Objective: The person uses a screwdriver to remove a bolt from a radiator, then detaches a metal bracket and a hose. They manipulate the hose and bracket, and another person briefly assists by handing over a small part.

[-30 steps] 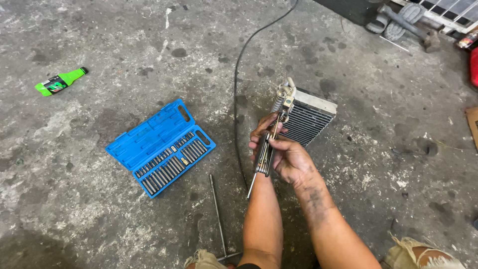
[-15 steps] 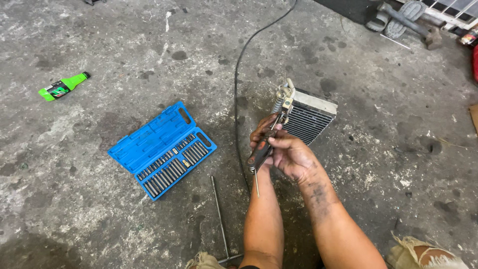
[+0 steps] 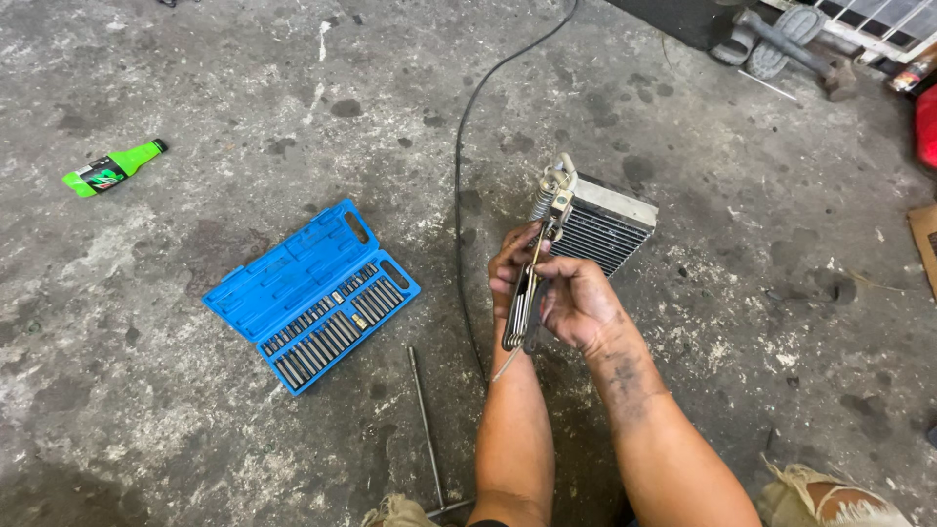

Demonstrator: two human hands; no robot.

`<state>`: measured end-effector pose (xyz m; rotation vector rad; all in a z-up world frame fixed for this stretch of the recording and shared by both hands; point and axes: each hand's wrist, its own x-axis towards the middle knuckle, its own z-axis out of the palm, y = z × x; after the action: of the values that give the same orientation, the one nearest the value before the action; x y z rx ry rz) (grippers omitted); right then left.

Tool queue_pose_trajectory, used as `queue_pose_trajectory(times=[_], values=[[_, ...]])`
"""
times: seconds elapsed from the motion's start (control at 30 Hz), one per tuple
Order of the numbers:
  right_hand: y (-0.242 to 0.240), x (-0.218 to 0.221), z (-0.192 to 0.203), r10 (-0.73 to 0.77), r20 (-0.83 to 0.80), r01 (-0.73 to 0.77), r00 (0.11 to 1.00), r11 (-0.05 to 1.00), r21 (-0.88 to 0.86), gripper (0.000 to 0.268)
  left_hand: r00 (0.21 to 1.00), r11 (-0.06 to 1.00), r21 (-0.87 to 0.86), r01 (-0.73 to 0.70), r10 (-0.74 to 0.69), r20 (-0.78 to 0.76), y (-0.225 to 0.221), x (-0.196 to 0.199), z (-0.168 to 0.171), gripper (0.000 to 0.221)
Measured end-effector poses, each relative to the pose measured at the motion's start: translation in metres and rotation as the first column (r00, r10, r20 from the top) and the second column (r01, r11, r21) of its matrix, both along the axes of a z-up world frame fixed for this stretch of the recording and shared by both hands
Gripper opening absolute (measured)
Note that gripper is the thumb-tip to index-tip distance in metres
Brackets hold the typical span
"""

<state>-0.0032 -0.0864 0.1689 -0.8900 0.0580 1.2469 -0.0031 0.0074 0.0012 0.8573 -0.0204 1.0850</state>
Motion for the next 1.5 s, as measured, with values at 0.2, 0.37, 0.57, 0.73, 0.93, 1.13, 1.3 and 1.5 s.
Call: queue_pose_trajectory(times=[0.2, 0.37, 0.57, 0.73, 0.93, 1.13, 1.3, 1.5], values=[[-0.003, 0.002, -0.005, 0.048, 0.169, -0.048, 0.984, 0.999, -0.002, 0.035, 1.000, 1.000, 0.017, -0.006, 0.007, -0.025, 0.006, 0.000, -0.005, 0.030], [0.006, 0.009, -0.022, -0.015, 0.195, 0.037, 0.981, 0.993, -0.108, 0.031, 0.999, 0.999, 0.043, 0.005, -0.003, -0.043, 0.005, 0.006, -0.008, 0.029], [0.012, 0.007, -0.010, -0.033, 0.148, 0.044, 0.989, 0.996, -0.073, 0.035, 0.997, 0.999, 0.011, 0.049, -0.048, -0.053, 0.007, 0.006, -0.004, 0.030], [0.022, -0.005, 0.009, -0.018, 0.305, 0.069, 0.952, 0.985, -0.156, 0.045, 0.997, 0.995, -0.088, 0.053, -0.058, -0.048, 0.005, 0.001, 0.008, 0.030], [0.030, -0.011, 0.044, 0.669, 0.660, -0.103, 0.343, 0.725, -0.681, 0.052, 0.979, 0.973, -0.203, 0.110, -0.141, -0.144, -0.001, -0.002, 0.031, 0.032], [-0.034, 0.043, 0.028, 0.859, 0.061, -0.026, -0.509, 0.055, -0.998, 0.056, 0.925, 0.998, 0.023, -0.056, 0.060, -0.375, 0.009, -0.019, 0.044, 0.020], [-0.090, 0.103, -0.120, 0.807, -0.171, 0.248, -0.565, -0.031, -0.968, 0.054, 0.913, 1.000, -0.006, 0.027, -0.027, -0.407, 0.011, -0.030, 0.042, 0.017], [-0.129, 0.141, -0.186, 0.775, 0.116, 0.124, -0.622, 0.243, -0.962, 0.033, 0.772, 0.990, -0.134, 0.033, -0.110, -0.625, 0.013, -0.031, 0.061, 0.019]])
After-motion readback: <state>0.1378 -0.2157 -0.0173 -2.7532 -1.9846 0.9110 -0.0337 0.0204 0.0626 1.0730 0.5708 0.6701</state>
